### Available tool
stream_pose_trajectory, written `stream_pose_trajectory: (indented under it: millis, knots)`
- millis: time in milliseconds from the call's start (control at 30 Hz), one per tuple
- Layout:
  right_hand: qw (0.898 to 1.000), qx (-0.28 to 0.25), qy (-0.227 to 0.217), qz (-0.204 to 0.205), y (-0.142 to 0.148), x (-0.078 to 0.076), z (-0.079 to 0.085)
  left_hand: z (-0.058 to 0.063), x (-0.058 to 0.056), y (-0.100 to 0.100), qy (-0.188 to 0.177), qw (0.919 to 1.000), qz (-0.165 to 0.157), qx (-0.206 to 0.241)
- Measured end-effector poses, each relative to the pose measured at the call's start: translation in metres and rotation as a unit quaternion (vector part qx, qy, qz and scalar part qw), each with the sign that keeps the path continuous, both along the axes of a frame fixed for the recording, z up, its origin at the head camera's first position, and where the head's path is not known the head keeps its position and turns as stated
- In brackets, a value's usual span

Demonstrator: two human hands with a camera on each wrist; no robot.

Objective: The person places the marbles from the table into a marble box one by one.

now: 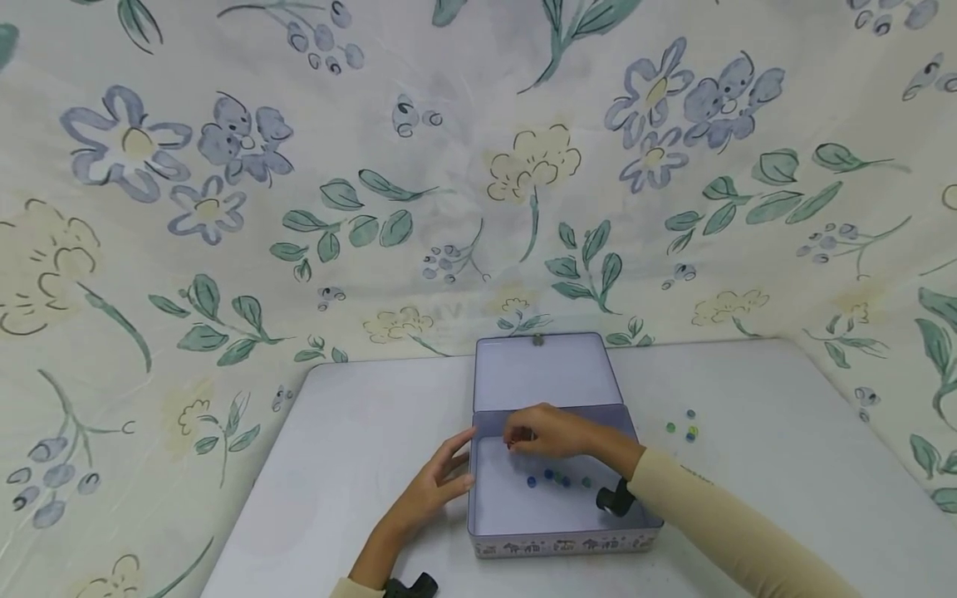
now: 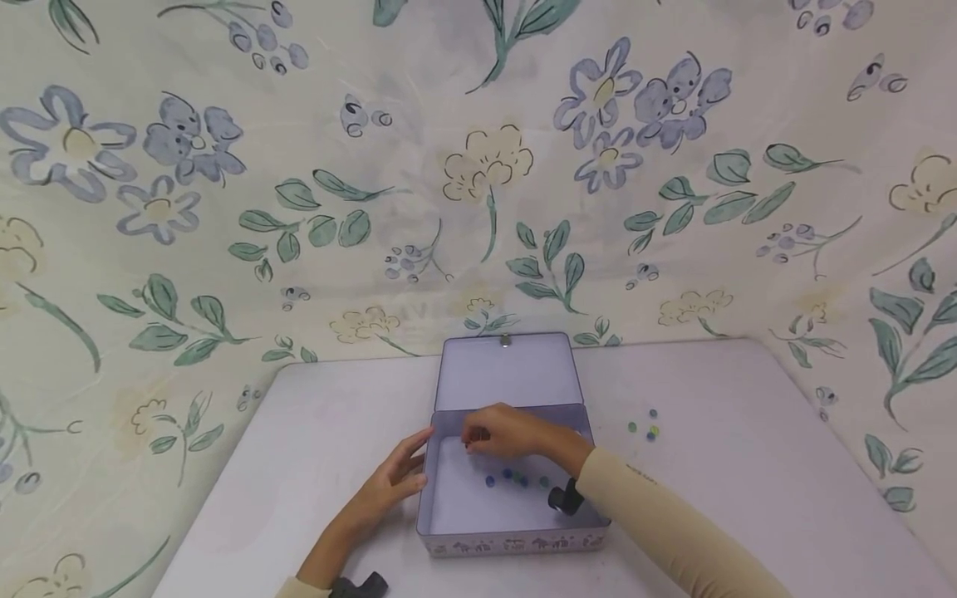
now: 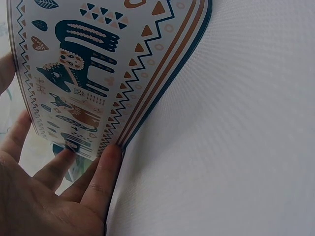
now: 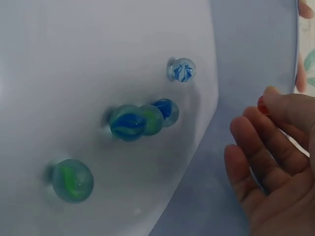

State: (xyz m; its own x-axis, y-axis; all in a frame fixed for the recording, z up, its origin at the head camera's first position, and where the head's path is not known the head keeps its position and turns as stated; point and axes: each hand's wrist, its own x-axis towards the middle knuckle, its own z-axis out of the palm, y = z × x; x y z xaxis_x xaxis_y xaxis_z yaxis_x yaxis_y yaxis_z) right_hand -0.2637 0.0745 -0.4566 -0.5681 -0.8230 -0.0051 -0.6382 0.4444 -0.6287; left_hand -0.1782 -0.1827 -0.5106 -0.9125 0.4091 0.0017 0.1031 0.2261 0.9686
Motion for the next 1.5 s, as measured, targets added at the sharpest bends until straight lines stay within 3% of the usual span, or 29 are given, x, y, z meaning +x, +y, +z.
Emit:
stream_pose_trajectory:
  millis: [300,1500]
  knots:
    - [0.999,0.048,0.0,0.008,0.001,0.002,-0.003,0.002,0.001,0.001,0.007,1.0,-0.005,0.001]
    - [0.995,0.1,-0.002,0.022,-0.003,0.008,-0.014,0.0,0.002,0.0,-0.002,1.0,0.0,0.001]
